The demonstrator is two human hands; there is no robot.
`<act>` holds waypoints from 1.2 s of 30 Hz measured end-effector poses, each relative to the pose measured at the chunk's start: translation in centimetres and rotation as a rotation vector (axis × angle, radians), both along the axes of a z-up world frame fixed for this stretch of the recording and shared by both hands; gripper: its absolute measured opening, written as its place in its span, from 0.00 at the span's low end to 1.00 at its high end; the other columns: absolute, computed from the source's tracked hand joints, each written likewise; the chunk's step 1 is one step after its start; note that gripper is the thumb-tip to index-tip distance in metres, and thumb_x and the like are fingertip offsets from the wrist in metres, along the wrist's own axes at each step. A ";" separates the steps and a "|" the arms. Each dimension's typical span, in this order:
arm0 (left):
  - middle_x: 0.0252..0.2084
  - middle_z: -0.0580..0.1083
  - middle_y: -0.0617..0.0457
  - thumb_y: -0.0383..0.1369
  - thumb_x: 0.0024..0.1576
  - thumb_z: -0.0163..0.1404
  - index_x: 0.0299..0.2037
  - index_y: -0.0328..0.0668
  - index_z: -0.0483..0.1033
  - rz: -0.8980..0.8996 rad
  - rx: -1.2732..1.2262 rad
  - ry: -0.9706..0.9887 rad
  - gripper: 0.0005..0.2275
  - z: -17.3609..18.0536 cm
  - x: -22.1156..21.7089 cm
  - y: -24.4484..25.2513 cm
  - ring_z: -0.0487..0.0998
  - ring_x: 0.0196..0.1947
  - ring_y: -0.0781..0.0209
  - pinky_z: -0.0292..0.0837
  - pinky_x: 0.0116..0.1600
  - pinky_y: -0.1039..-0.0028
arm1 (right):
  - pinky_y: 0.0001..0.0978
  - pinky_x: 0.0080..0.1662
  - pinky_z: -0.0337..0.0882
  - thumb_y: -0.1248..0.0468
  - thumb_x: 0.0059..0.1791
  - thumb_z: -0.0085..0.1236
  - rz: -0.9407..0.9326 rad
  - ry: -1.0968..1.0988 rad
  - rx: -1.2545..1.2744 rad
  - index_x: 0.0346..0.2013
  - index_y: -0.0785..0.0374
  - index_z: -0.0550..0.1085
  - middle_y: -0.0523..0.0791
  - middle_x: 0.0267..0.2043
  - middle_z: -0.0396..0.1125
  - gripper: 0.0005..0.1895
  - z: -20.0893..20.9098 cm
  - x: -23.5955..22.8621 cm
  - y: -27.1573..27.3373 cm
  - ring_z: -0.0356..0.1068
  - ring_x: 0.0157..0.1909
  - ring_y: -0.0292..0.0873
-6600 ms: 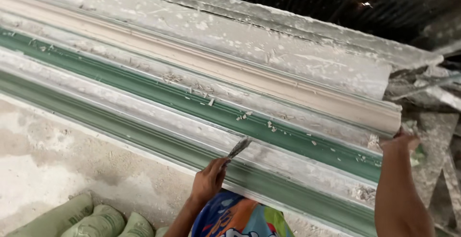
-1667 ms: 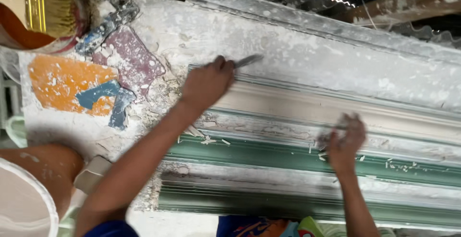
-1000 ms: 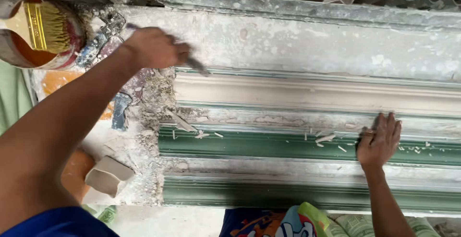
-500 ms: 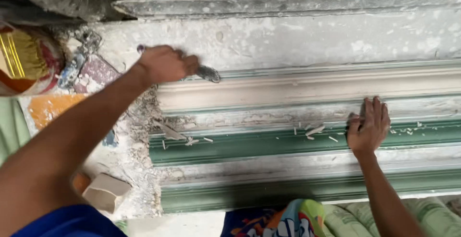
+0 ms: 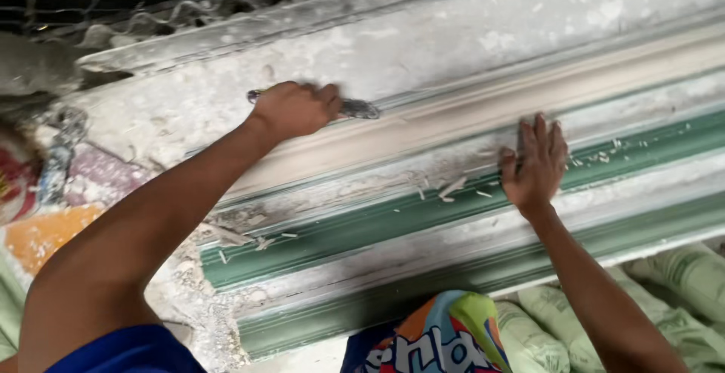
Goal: The person uses a metal scraper to remove old paint from several long, green, grooved molding pieces. The person works methodically along the length of each piece, scraping off white paint flakes. The person occasionally uses a hand brush to sweep away debris.
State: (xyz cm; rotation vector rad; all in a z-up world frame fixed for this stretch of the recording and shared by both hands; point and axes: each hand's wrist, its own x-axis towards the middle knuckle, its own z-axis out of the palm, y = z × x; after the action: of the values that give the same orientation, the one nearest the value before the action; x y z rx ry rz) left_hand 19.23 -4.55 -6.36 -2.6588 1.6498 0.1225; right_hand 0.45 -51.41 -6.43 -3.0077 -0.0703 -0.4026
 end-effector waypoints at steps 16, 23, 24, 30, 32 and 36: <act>0.52 0.73 0.45 0.34 0.61 0.46 0.46 0.46 0.77 -0.082 0.014 0.192 0.09 3.9 6.1 -22.3 0.84 0.36 0.42 0.78 0.37 0.51 | 0.55 0.66 0.56 0.47 0.54 0.39 -0.093 -0.043 0.032 0.68 0.48 0.71 0.47 0.71 0.64 0.29 0.3 0.8 0.6 0.59 0.72 0.62; 0.52 0.73 0.43 0.28 0.62 0.42 0.58 0.50 0.74 -0.053 0.068 0.193 0.16 2.0 10.2 -45.7 0.83 0.36 0.34 0.79 0.35 0.47 | 0.72 0.68 0.54 0.54 0.50 0.51 -0.080 0.091 0.253 0.68 0.58 0.67 0.53 0.76 0.55 0.31 2.8 1.0 0.9 0.53 0.75 0.71; 0.48 0.74 0.42 0.25 0.61 0.43 0.49 0.42 0.80 -0.090 0.018 0.093 0.12 0.3 10.9 -50.0 0.83 0.34 0.36 0.79 0.33 0.49 | 0.71 0.68 0.55 0.53 0.50 0.50 -0.079 0.083 0.269 0.67 0.57 0.68 0.52 0.75 0.56 0.31 2.9 0.8 0.8 0.53 0.75 0.69; 0.59 0.73 0.46 0.50 0.71 0.29 0.57 0.49 0.76 0.097 0.225 0.192 0.23 5.0 10.2 -49.4 0.82 0.45 0.36 0.77 0.38 0.43 | 0.69 0.68 0.51 0.52 0.48 0.48 0.081 0.164 0.469 0.64 0.59 0.70 0.58 0.73 0.55 0.31 4.4 0.5 -1.9 0.50 0.76 0.67; 0.57 0.74 0.46 0.52 0.69 0.28 0.62 0.53 0.71 0.185 0.240 0.115 0.23 4.4 7.5 -43.1 0.82 0.39 0.33 0.77 0.33 0.41 | 0.69 0.71 0.51 0.56 0.46 0.52 0.158 0.009 0.576 0.64 0.55 0.69 0.55 0.72 0.57 0.31 3.9 2.0 -10.0 0.54 0.74 0.66; 0.54 0.72 0.52 0.50 0.67 0.32 0.61 0.56 0.66 0.300 0.353 0.106 0.19 3.2 4.4 -36.7 0.83 0.37 0.40 0.79 0.32 0.49 | 0.59 0.71 0.52 0.67 0.53 0.48 -0.063 -0.143 0.341 0.65 0.69 0.67 0.58 0.66 0.64 0.25 1.0 7.8 -36.9 0.60 0.69 0.63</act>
State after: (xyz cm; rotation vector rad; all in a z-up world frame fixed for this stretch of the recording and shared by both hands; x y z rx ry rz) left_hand 23.67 -41.30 -3.18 -2.6313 1.1091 0.5122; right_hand 8.27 -88.26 -5.47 -2.6483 0.0753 -0.5710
